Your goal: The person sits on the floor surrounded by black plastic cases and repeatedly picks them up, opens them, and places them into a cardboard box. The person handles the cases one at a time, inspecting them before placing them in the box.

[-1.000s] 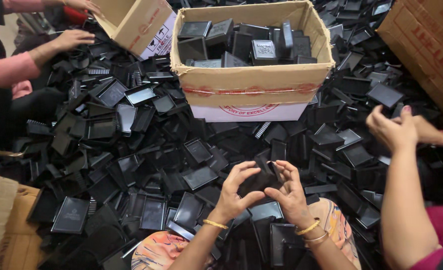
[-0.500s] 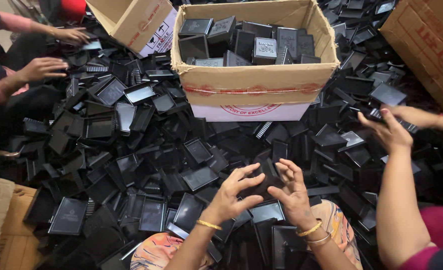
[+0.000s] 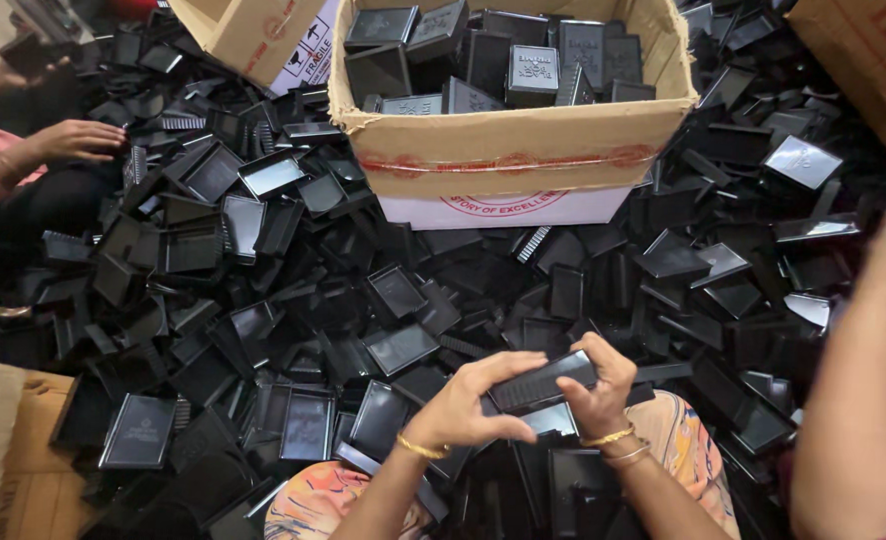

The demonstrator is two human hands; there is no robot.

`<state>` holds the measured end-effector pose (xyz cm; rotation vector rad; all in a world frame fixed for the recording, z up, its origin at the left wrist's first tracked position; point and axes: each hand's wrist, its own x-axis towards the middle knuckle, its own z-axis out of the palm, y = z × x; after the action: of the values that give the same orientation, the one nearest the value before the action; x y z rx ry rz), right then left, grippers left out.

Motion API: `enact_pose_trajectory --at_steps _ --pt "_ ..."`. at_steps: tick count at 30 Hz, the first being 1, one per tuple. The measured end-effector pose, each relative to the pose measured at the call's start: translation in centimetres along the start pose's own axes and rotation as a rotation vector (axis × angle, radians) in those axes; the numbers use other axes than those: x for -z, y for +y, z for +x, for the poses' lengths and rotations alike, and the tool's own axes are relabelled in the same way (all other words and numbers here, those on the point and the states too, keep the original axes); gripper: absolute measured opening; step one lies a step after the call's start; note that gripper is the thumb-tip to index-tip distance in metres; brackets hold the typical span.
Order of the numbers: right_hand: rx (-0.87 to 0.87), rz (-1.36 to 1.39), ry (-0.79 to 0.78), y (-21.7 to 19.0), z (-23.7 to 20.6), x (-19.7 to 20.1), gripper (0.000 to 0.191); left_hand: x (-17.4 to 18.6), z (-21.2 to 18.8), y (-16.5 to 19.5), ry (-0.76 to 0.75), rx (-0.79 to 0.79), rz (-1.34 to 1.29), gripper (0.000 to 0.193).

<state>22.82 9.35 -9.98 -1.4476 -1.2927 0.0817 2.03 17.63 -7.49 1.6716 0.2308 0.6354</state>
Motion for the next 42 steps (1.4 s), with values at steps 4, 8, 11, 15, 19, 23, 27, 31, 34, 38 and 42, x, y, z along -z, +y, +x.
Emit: enact_pose_trajectory --at_steps 4,8,11,15,19,23,27,31,34,38,42 --pt "0.015 0.006 -0.045 0.4 1.0 0.6 0.065 -1.1 1.2 1.1 0.210 -0.020 0.310 0.045" --pt "0.086 0.028 -0.065 0.5 1.6 1.2 0.062 -0.8 1.7 0.5 0.139 -0.060 0.311 0.041" --pt "0.020 0.019 -0.064 1.1 1.3 1.1 0.059 -1.0 1.6 -0.2 0.125 -0.020 0.320 0.039" --pt "-0.001 0.064 -0.057 2.2 0.5 1.0 0.062 -1.8 1.2 -0.5 0.171 -0.060 0.351 0.040" --pt "-0.086 0.128 0.037 2.8 0.3 0.7 0.063 -2.6 1.3 -0.6 0.302 -0.014 0.043 0.057" --pt "-0.077 0.323 0.020 3.0 1.4 0.2 0.062 -2.3 2.3 0.4 0.324 -0.019 0.297 0.044" --pt "0.010 0.558 -0.099 5.9 4.3 0.4 0.069 2.5 7.1 3.5 0.550 -0.636 0.565 0.041" --pt "-0.278 -0.411 -0.253 12.6 8.1 -0.6 0.064 11.8 14.8 5.3 0.916 -0.697 1.157 0.046" --pt "-0.283 -0.761 -0.433 16.5 9.6 -2.4 0.066 12.2 18.4 0.7 0.876 -0.595 1.109 0.045" --pt "-0.308 -0.992 -0.584 17.4 10.3 -5.1 0.080 6.2 20.1 -12.4 0.377 -0.094 0.758 0.017" --pt "-0.321 -1.058 -0.633 16.8 9.3 -6.9 0.049 3.5 20.2 -22.7 0.143 0.363 0.866 0.039"
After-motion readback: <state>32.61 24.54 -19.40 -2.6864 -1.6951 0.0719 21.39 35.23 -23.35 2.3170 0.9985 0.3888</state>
